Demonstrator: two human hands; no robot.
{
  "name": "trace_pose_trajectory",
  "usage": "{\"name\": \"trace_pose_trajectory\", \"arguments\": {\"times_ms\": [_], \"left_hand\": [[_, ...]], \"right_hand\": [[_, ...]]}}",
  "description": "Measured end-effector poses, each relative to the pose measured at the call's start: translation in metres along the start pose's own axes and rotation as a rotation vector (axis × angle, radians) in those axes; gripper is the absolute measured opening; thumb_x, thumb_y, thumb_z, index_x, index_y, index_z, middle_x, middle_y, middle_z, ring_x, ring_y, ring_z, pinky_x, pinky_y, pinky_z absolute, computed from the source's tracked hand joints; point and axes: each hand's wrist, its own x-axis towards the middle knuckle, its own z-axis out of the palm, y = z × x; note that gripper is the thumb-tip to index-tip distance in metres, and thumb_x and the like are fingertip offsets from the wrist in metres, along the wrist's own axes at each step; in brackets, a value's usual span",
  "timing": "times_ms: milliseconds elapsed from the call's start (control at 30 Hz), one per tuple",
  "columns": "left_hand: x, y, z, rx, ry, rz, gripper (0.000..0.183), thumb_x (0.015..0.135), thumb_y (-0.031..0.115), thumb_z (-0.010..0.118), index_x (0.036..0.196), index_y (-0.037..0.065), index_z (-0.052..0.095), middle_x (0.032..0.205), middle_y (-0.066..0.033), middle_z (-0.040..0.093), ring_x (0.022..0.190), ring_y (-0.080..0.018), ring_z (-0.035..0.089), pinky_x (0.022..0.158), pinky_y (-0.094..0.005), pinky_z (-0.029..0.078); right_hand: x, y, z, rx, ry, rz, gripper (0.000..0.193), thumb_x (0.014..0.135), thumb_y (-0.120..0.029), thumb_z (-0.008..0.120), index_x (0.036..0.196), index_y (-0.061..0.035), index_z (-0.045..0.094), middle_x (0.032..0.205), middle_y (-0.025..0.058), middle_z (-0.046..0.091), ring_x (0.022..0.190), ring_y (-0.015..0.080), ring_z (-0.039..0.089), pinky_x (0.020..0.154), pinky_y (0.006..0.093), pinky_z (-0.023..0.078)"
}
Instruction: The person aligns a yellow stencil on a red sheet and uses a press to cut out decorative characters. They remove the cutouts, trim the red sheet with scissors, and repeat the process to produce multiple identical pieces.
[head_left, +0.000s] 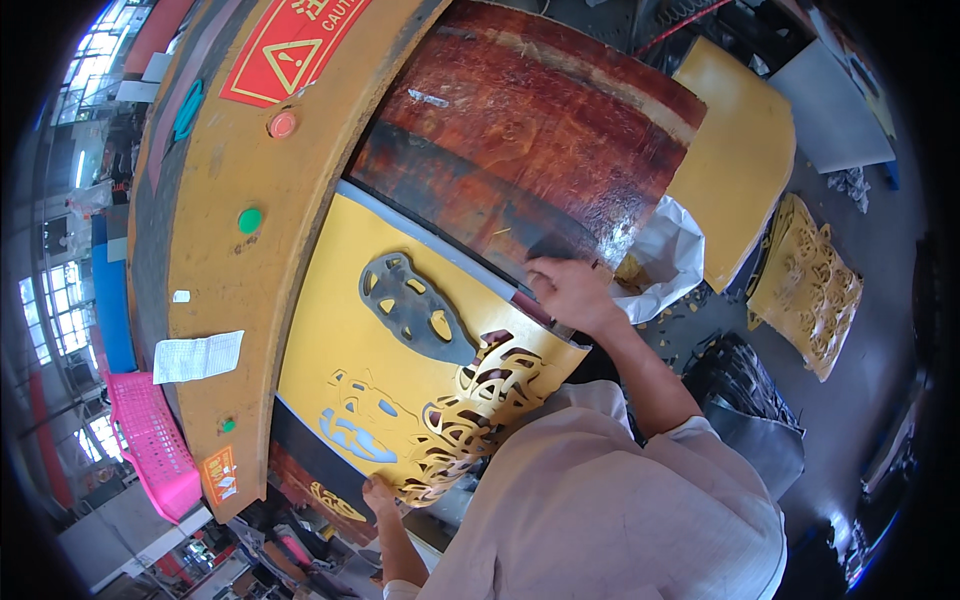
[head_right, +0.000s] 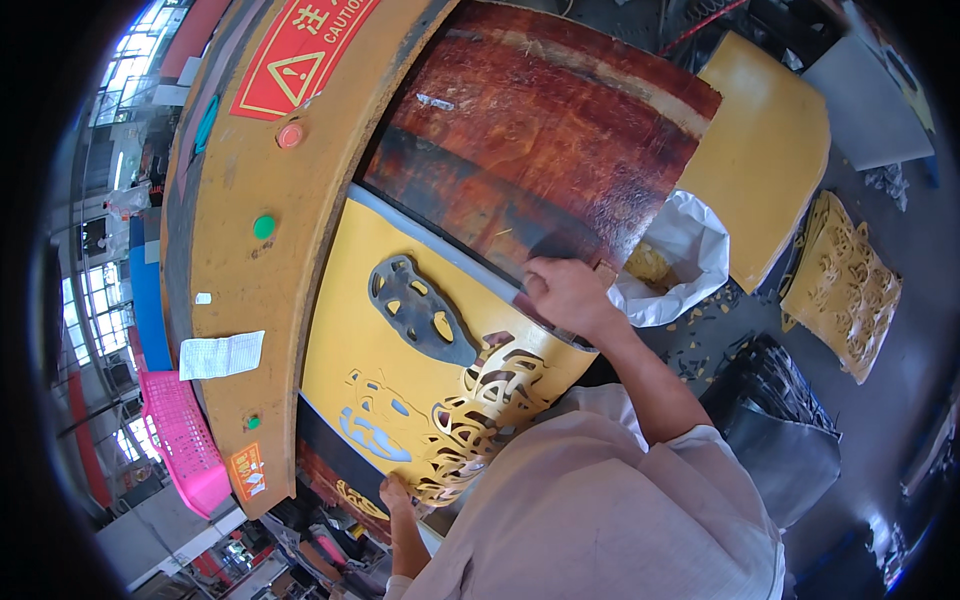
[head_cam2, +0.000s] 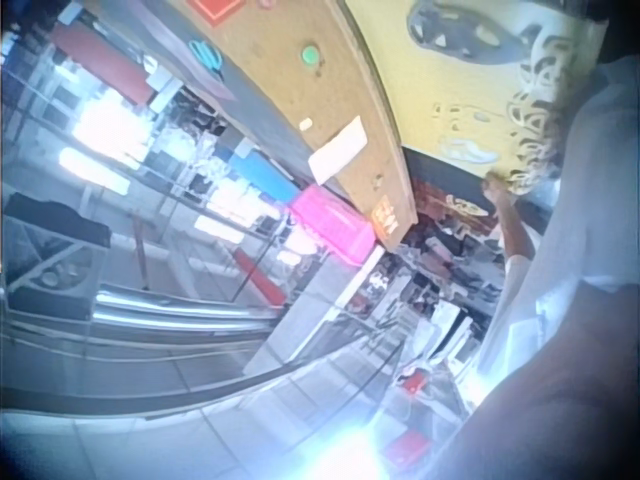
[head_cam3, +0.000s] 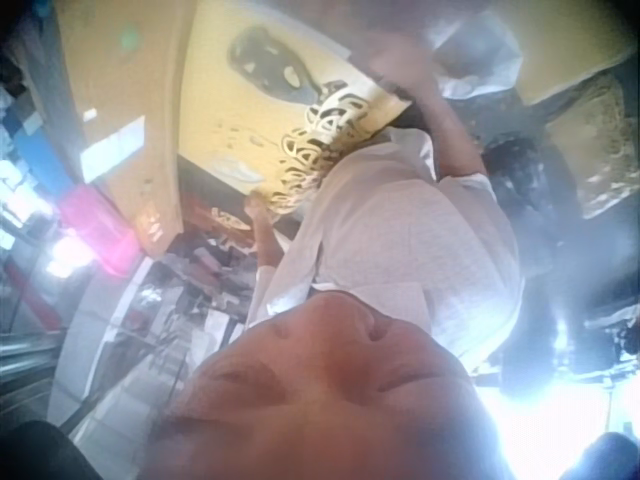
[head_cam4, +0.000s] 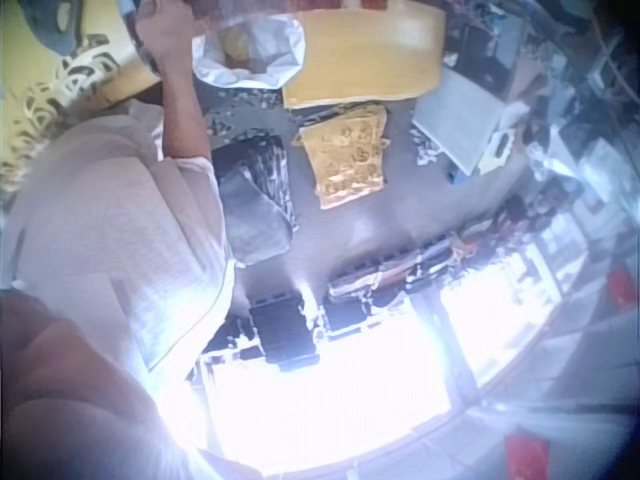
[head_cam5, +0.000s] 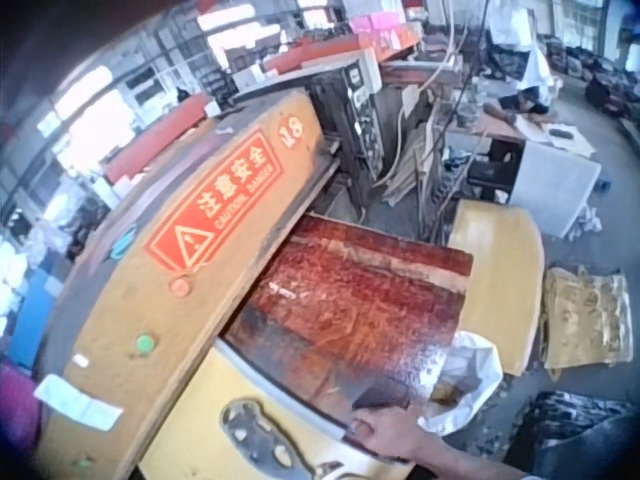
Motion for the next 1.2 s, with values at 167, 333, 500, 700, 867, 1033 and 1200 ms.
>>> {"name": "trace_pose_trajectory", "arguments": {"times_ms": [167,333,500,700,867,1033,1200], "left_hand": [[-0.012,0.009,0.0,-0.088,-0.032,-0.04,0.025,0.101,0.022,0.059,0.103,-0.001,0.068,0.085,-0.003,0.066,0.073,-0.0175,0.061,0.066,-0.0333,0.049],[-0.022,0.032,0.007,-0.116,0.019,-0.024,0.021,0.096,0.021,0.059,0.097,0.002,0.068,0.084,-0.0037,0.065,0.071,-0.0157,0.06,0.064,-0.0338,0.049],[-0.015,0.024,0.008,-0.063,0.1,-0.015,0.038,0.097,0.03,0.06,0.112,-0.001,0.075,0.091,-0.0146,0.076,0.083,-0.0238,0.071,0.075,-0.0396,0.054],[0.004,0.005,-0.002,-0.047,0.194,0.052,0.04,0.101,0.035,0.06,0.121,0.004,0.075,0.106,-0.0172,0.079,0.099,-0.0298,0.076,0.088,-0.0395,0.058],[0.043,0.011,-0.013,-0.863,-0.036,-0.051,0.037,0.11,0.021,0.056,0.135,-0.005,0.063,0.118,-0.0124,0.074,0.097,-0.0161,0.072,0.087,-0.0267,0.059],[0.073,0.02,-0.011,-1.055,-0.109,0.011,0.038,0.11,0.02,0.055,0.136,-0.007,0.062,0.124,-0.0177,0.073,0.104,-0.021,0.073,0.092,-0.0321,0.06],[0.096,0.043,-0.006,-1.261,-0.17,0.154,0.05,0.113,0.027,0.052,0.149,-0.007,0.05,0.146,-0.0213,0.06,0.135,-0.0301,0.059,0.115,-0.0395,0.047]], "right_hand": [[-0.001,-0.009,0.028,-0.083,-0.014,-0.117,0.033,0.097,-0.022,0.056,0.118,-0.0025,0.071,0.113,0.0223,0.072,0.108,0.0413,0.068,0.096,0.0505,0.054],[0.011,-0.008,0.04,-0.114,-0.08,-0.121,0.036,0.096,-0.023,0.062,0.127,-0.0054,0.069,0.12,0.0229,0.071,0.106,0.0417,0.069,0.092,0.0473,0.055],[0.047,-0.04,0.054,-0.106,-0.179,-0.047,0.039,0.097,-0.022,0.062,0.133,-0.0067,0.068,0.114,0.0233,0.071,0.101,0.0356,0.072,0.09,0.0424,0.055],[0.094,-0.064,0.081,-0.088,-0.143,-0.047,0.05,0.105,-0.033,0.061,0.134,0.0072,0.064,0.113,0.0175,0.075,0.1,0.0197,0.068,0.091,0.0356,0.054],[0.138,-0.075,0.102,-0.039,-0.151,0.167,0.05,0.106,-0.041,0.064,0.127,0.004,0.067,0.111,0.0106,0.075,0.095,0.0204,0.07,0.085,0.0351,0.056],[0.168,-0.092,0.104,-0.095,-0.148,0.383,0.057,0.101,-0.056,0.065,0.122,-0.0032,0.069,0.104,0.0086,0.075,0.083,0.0171,0.068,0.072,0.0305,0.053],[0.197,-0.102,0.124,-0.045,0.006,0.361,0.05,0.096,-0.064,0.066,0.116,-0.0189,0.072,0.091,-0.0027,0.072,0.072,0.0137,0.063,0.058,0.0319,0.046]]}}
